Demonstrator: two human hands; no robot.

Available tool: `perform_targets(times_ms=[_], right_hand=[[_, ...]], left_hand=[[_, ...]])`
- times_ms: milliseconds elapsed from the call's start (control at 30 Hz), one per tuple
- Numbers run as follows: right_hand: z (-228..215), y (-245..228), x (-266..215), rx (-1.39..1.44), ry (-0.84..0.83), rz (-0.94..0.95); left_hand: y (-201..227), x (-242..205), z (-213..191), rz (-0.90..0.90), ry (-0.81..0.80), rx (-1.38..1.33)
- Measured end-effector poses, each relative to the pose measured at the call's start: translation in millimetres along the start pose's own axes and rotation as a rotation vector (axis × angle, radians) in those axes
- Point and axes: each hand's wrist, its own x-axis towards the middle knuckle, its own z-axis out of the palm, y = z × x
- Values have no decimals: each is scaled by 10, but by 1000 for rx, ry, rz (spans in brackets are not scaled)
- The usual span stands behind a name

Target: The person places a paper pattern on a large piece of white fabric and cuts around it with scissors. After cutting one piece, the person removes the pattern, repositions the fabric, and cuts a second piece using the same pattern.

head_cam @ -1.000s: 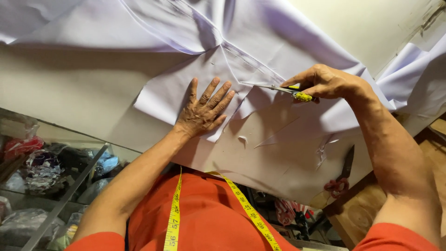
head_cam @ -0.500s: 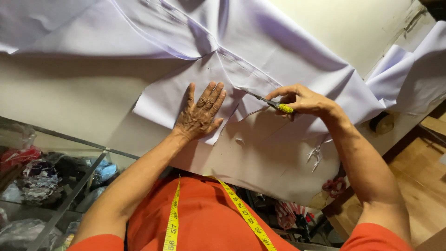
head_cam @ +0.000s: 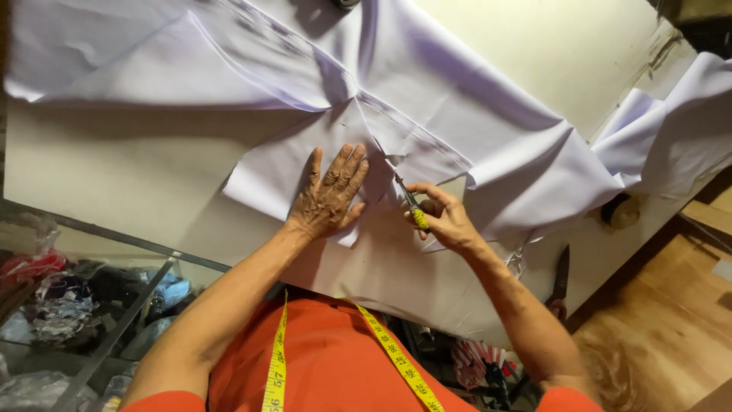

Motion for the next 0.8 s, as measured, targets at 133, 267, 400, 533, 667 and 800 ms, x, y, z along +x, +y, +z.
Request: perform_targets(times_ms=[133,267,400,533,667,800], right_hand=[[151,133,-14,75,94,-15],[217,1,-18,69,110,-35],[221,18,127,71,106,-90],[333,-9,181,73,123,-141],[416,-90,138,102,162,-120],[454,-174,174,101,155,-115]], left_hand=[[10,7,-12,-13,-8,-2],[5,15,-31,-17,-13,-3],[18,-31,40,-7,-10,29],[20,-20,34,-16,-11,43],[29,7,4,-26,3,44],[19,-12,33,-30,1,40]])
